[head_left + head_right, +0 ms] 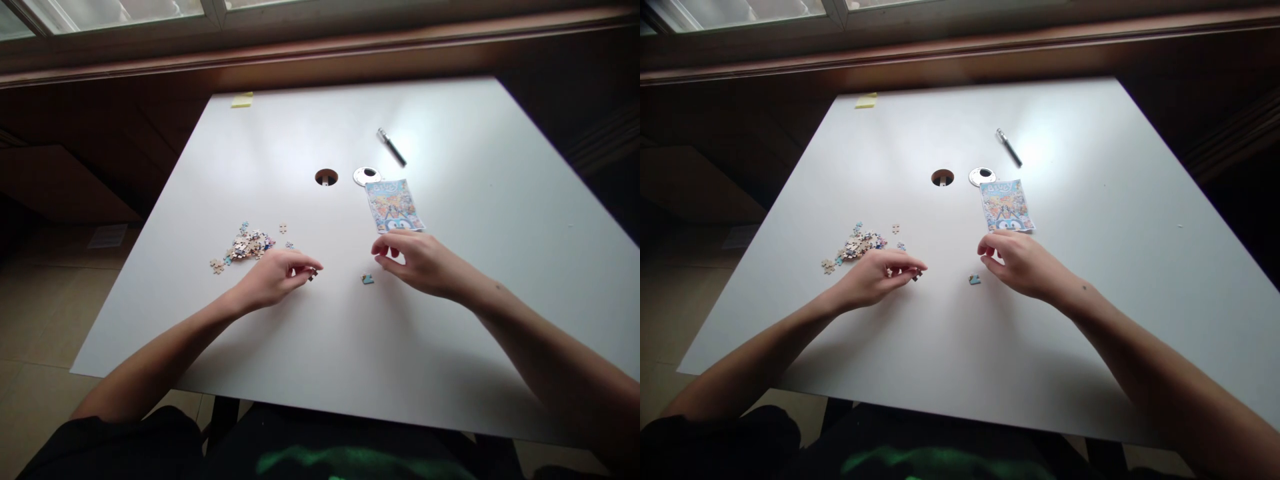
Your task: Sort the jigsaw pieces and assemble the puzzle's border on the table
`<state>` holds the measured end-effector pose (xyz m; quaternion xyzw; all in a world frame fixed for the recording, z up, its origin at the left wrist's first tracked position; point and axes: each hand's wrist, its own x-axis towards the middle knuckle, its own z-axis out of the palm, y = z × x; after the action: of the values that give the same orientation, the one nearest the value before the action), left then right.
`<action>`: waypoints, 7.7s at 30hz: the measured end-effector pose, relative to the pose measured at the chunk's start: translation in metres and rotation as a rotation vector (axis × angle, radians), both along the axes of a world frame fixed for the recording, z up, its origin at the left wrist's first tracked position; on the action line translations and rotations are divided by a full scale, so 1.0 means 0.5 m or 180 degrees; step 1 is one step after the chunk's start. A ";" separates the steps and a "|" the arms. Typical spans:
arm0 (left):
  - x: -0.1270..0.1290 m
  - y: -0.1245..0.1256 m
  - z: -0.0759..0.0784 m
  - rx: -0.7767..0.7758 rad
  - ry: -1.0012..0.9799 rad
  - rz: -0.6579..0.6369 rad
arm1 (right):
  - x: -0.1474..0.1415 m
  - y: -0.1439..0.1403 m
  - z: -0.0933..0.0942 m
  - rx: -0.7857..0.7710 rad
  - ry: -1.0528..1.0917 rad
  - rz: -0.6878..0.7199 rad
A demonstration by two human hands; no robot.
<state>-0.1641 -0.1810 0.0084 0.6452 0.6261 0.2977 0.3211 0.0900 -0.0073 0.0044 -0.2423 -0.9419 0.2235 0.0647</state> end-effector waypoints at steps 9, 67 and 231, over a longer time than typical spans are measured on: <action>0.041 0.075 -0.037 0.0174 0.0024 -0.0047 | 0.056 0.015 -0.019 -0.0219 -0.0007 0.0113; -0.187 -0.163 0.003 0.0238 0.1533 -0.0069 | -0.282 -0.170 -0.042 0.0301 0.0264 0.1297; -0.217 -0.178 0.003 -0.0118 0.1448 0.1165 | -0.096 -0.044 -0.017 0.0207 0.0247 0.1316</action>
<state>-0.2728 -0.2700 0.0099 0.5657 0.7933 0.1869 0.1251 0.0421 -0.0293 -0.0039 -0.0328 -0.9751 0.2107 0.0614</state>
